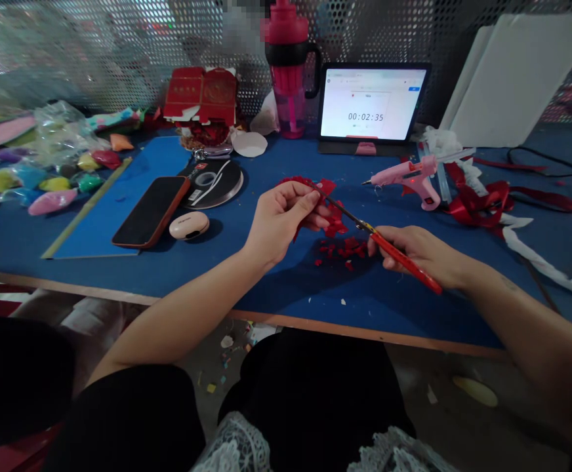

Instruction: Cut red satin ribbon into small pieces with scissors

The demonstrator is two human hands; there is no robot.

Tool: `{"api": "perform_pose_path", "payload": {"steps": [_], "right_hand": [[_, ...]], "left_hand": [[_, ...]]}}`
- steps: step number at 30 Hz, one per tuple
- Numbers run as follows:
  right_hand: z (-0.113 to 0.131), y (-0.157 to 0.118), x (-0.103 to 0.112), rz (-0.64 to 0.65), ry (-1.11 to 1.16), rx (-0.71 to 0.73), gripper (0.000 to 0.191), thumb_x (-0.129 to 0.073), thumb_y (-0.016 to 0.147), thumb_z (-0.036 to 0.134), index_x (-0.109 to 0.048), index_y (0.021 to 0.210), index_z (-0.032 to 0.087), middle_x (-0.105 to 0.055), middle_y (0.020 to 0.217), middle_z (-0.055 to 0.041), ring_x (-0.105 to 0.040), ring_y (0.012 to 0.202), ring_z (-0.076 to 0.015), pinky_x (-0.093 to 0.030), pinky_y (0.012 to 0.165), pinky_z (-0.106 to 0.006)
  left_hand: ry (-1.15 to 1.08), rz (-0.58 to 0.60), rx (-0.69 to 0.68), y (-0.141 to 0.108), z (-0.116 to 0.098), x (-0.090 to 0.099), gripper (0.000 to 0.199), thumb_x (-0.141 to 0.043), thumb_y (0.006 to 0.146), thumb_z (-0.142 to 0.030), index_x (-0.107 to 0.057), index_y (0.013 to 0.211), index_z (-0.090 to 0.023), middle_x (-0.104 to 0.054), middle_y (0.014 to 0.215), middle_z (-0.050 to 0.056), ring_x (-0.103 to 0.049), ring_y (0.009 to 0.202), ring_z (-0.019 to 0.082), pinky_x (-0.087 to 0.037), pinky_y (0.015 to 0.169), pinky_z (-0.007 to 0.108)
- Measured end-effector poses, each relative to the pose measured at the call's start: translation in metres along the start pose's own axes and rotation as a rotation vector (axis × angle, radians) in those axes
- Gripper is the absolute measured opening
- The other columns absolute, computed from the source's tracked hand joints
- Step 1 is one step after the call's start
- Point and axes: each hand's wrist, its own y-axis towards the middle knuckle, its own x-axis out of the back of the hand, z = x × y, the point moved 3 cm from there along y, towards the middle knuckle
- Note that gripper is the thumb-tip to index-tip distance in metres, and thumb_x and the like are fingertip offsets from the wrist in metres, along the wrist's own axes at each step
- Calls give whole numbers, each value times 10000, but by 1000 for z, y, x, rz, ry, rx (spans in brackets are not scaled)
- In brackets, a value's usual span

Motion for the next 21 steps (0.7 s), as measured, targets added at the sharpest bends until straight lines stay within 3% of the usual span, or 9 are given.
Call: {"api": "perform_pose_path", "payload": {"steps": [9,21], "right_hand": [[4,2,2,-8,105,63,404,-489,853,583,-553,766,194,-540,639,10,-454,551,-127,-323,547,-266],[1,4,3,-50,-5,10,489,-446,829,651,-496,652,198,-460,540,9,-415,501,-129,-296,509,-275]], "left_hand": [[0,18,7,-1,-1,0,194,-709,820,-252,-578,741,-133,-695,616,18,-651,498,83,-519,482,138],[55,3,-3,-2,-1,0,163,-676,840,-228,-578,757,-127,-703,643,21,-644,496,72,-506,473,127]]}}
